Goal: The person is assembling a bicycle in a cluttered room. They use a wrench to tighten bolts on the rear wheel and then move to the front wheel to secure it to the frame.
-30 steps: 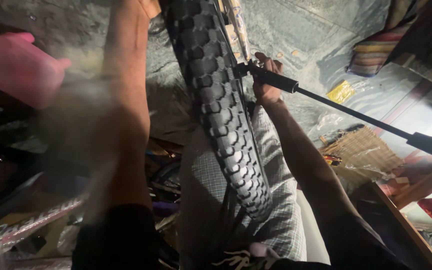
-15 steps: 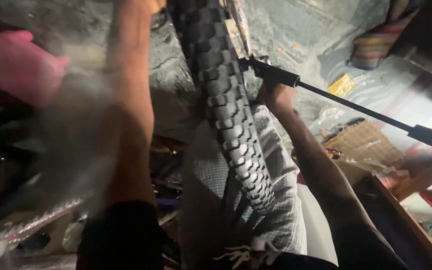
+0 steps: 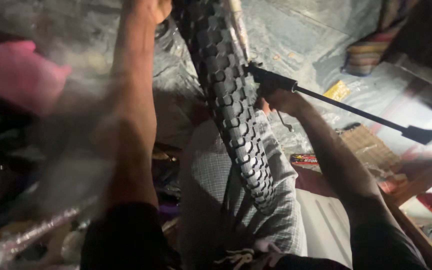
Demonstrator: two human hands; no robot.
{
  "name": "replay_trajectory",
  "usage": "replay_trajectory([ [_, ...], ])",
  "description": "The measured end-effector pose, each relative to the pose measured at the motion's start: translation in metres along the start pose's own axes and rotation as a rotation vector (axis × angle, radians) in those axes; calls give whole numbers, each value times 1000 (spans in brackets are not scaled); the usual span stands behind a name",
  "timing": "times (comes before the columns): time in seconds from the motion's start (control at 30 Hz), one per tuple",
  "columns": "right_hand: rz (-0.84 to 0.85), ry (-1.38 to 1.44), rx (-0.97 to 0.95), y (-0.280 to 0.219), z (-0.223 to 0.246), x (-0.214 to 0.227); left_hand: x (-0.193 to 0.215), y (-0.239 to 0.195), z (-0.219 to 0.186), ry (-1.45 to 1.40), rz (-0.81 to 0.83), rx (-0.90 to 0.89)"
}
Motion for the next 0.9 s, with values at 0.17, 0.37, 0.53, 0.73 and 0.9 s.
replay_trajectory([
  [0.17, -444, -28, -211, 3, 17, 9, -24, -13, -12, -3, 43, -21],
  [0.37, -534, 200, -39, 43, -16, -22, -56, -31, -34, -20, 126, -66],
  [0.53, -476, 346, -120, 23, -51, -32, -95, -48, -43, -47, 213, -92],
  [0.73, 316, -278, -111, -21, -64, -25, -137, -73, -62, -96, 385, -133],
  [0.9, -30, -143, -241, -3, -45, -28, -137, -81, -71, 70, 179, -117],
])
Point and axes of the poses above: each hand's wrist, its own y-axis towards the middle knuckle, its own x-axis out of the back of the hand, z = x × y, the point moved 8 cm from there along y, towards the middle knuckle, and after that the axes turned 5 degrees about -z, right-handed, at the moved point
